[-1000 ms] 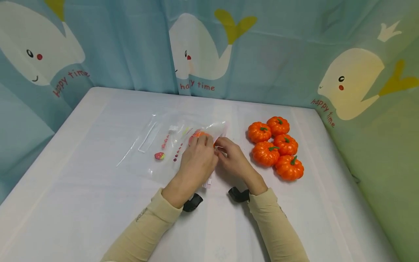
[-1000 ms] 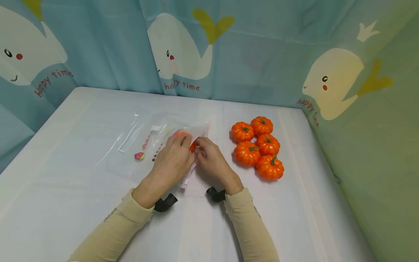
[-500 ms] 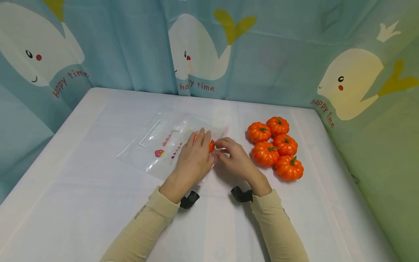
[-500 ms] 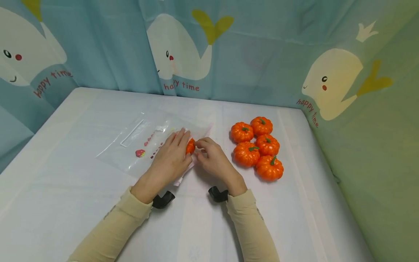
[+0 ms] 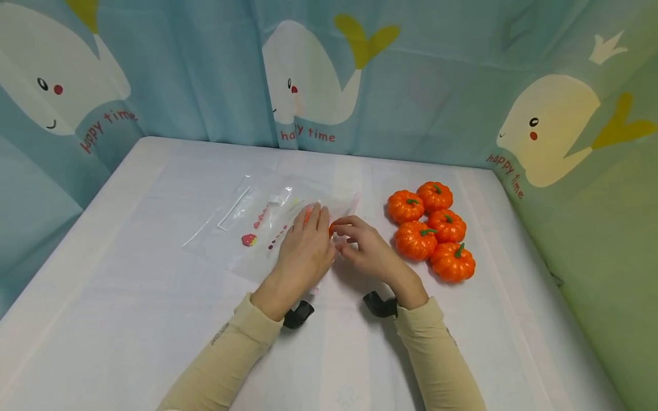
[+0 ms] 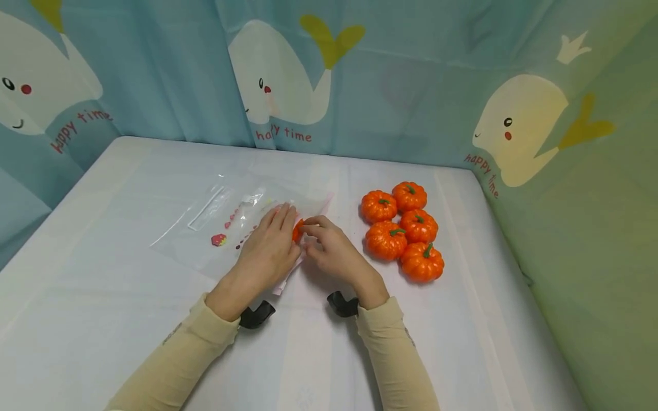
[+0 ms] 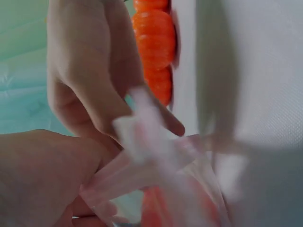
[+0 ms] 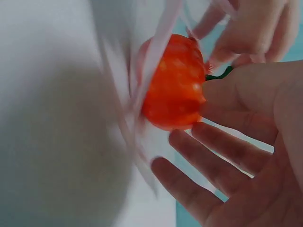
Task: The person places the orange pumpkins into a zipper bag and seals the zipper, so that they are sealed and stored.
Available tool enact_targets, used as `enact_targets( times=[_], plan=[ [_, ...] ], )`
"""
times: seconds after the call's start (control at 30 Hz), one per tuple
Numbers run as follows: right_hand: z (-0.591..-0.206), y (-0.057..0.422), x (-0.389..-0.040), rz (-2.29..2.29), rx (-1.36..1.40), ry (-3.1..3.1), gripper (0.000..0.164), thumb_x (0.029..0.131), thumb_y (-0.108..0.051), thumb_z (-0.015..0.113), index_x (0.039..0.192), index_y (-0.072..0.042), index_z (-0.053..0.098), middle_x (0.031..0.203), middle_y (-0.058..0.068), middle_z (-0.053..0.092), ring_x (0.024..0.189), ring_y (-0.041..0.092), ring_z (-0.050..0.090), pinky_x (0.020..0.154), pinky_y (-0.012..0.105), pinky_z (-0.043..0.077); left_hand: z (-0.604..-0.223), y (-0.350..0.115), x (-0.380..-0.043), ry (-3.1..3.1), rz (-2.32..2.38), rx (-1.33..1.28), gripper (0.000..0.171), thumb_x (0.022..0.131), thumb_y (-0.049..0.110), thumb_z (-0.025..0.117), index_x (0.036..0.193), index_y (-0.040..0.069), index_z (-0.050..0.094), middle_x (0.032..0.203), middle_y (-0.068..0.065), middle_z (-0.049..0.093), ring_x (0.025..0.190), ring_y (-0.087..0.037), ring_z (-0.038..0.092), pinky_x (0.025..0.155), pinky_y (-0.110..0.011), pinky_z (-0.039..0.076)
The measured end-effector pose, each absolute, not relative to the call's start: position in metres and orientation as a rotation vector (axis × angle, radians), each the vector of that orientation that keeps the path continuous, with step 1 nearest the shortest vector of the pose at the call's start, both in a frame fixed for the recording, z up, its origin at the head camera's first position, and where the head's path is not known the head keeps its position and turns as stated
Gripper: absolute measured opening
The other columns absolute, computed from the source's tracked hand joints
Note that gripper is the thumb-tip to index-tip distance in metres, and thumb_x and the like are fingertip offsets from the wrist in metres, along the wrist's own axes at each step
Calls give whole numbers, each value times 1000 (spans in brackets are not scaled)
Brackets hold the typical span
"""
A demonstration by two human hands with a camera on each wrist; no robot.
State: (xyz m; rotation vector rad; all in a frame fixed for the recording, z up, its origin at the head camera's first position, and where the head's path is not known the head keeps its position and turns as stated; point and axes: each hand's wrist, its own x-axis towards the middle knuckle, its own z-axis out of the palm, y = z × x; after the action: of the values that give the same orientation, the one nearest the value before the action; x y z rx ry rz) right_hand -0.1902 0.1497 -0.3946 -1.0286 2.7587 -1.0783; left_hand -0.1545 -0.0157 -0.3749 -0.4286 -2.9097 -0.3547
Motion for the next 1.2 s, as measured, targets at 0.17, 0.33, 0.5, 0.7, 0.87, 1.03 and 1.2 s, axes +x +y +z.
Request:
enact_targets(
  times=[0.17,0.33,0.5,0.7,0.87,1.03,1.2],
  plan=[
    [-401,145,-192,-950,-1115,2786,43,88,3,61,131,9,57,129,20,56,118,34,58,107,47,45,-374,-14,-153,-2907,-296,-456,63,92,21,63,145,-4,41,150,-19,47,139,-39,43,112,-51,40],
    [-392,152,-190,-916,-1006,2785,49,92,0,59,140,8,49,145,23,50,135,38,49,114,50,37,-373,-16,-153,-2877,-274,-440,60,92,21,63,143,-4,45,147,-18,51,137,-37,47,110,-50,41],
    [-377,173,-189,-934,-828,2865,42,94,-4,61,134,5,56,140,20,56,132,37,52,111,51,40,-375,-18,-156,-2855,-353,-422,56,91,20,61,141,-2,49,144,-18,53,136,-37,47,113,-50,38],
    [-367,200,-190,-867,-613,2962,40,93,-5,62,131,7,57,138,24,55,130,39,51,107,53,44,-378,-20,-158,-2898,-465,-415,54,93,21,58,143,3,47,146,-17,50,140,-38,41,113,-53,35],
    [-357,222,-183,-673,-301,2995,51,92,-16,63,137,5,51,140,26,50,130,42,46,109,56,40,-379,-20,-159,-2898,-487,-412,56,94,22,58,144,2,45,147,-20,48,140,-39,40,113,-55,36],
    [-352,230,-178,-544,-178,2950,58,90,-20,64,140,3,48,143,28,42,133,45,39,110,59,36,-378,-20,-159,-2905,-477,-404,57,94,22,58,145,2,44,148,-20,48,140,-38,40,113,-54,36],
    [-352,232,-176,-474,-93,2942,61,89,-17,65,143,0,44,147,31,36,135,50,34,109,63,36,-377,-21,-159,-2935,-489,-403,57,95,24,57,146,2,43,149,-19,47,141,-37,40,112,-54,37]
  ],
)
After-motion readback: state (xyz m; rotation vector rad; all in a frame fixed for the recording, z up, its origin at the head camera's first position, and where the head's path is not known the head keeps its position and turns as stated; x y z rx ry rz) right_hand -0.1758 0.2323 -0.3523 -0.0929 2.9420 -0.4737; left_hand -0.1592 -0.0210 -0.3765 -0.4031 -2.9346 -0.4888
